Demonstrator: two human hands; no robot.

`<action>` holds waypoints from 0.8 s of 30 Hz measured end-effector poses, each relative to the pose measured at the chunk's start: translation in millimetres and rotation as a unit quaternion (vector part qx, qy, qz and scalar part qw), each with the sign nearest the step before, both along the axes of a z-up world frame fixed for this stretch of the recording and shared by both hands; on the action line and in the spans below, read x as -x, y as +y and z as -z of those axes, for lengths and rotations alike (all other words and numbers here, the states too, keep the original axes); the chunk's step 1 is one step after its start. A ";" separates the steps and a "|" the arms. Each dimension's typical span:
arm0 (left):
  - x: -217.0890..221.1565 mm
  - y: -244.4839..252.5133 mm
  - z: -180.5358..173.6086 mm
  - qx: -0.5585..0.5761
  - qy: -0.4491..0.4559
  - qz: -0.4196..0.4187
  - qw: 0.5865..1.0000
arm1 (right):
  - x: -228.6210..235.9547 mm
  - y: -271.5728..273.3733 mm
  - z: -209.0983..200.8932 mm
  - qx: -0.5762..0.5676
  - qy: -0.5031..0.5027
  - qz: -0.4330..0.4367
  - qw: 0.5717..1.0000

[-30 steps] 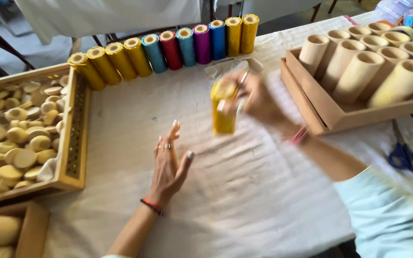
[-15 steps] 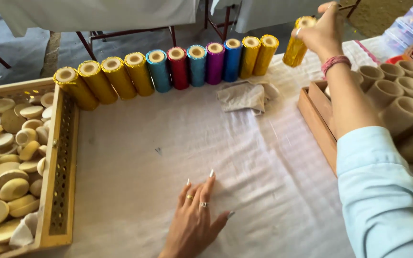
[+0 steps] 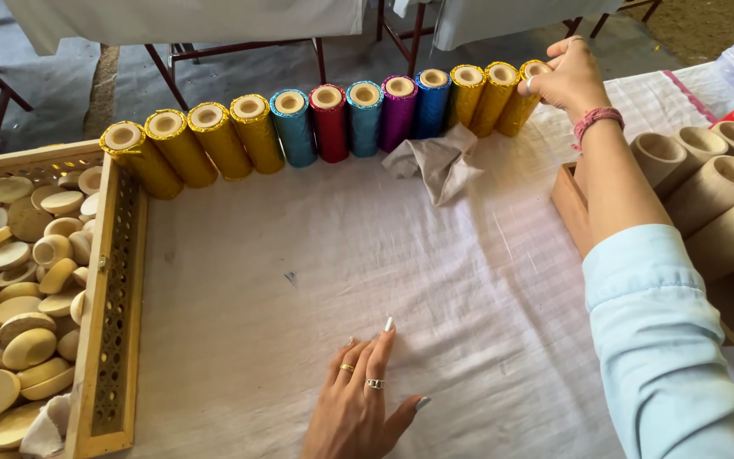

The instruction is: Cleaning and organizing colorful cylindrical objects and small circular wooden pieces into boxes.

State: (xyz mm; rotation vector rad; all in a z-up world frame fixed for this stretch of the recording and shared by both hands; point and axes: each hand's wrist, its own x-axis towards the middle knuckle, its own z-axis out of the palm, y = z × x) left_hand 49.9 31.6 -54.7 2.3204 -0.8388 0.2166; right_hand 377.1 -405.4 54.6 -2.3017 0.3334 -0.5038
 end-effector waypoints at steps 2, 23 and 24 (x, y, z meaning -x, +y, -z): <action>-0.6 -0.7 2.8 -0.005 0.005 -0.001 1.000 | -0.4 -0.6 -1.9 -0.004 0.005 -0.004 1.000; 0.6 4.9 -19.2 0.008 -0.003 -0.011 1.000 | 117.3 158.0 97.1 0.330 -0.221 -0.190 0.898; 0.8 4.8 -17.7 0.014 -0.004 -0.017 1.000 | 130.0 159.1 100.9 0.347 -0.237 -0.189 0.888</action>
